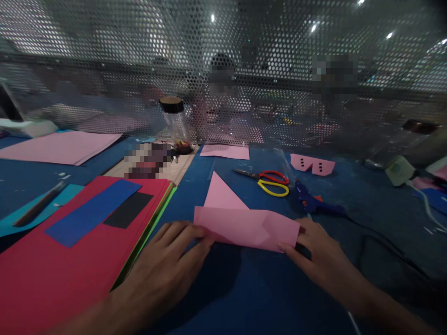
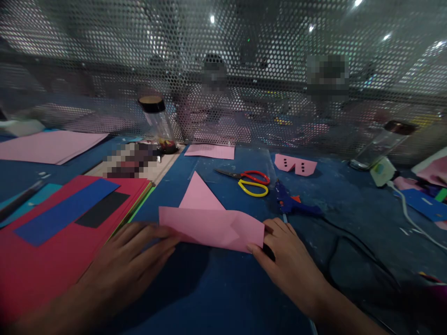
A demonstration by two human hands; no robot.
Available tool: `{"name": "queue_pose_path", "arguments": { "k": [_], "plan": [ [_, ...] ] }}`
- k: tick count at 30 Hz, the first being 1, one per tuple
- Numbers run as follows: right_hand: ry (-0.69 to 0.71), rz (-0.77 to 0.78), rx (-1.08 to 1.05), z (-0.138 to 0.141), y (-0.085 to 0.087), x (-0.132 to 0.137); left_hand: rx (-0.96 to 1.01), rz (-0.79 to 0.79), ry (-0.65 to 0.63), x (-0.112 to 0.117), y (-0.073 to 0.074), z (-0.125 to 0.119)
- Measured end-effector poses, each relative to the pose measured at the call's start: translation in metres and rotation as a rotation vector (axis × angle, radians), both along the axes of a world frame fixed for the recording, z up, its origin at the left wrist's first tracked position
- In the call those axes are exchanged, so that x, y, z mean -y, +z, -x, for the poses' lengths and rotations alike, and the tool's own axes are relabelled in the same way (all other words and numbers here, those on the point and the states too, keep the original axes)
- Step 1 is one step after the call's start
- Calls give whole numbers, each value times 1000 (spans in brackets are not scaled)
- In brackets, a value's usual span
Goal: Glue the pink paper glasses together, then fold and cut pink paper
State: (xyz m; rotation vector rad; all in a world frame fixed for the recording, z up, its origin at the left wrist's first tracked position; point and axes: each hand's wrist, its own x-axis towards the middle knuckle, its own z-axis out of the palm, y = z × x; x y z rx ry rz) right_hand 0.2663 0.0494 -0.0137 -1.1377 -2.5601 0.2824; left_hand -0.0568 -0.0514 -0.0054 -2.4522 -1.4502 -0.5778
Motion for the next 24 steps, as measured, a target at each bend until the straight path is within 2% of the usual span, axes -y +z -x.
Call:
{"name": "queue_pose_path", "arguments": {
  "k": [3, 6, 11, 24],
  "plan": [
    [8, -3, 2, 0, -1, 0, -34, 49, -146, 2, 0, -4],
    [-2, -8, 15, 0, 0, 0, -113, 92, -219, 1, -3, -6],
    [-21, 8, 52, 0, -1, 0, -194, 172, -195, -5, -9, -6],
    [-41, -23, 44, 0, -3, 1, -191, 273, -186, -4, -12, -6]
  ]
}}
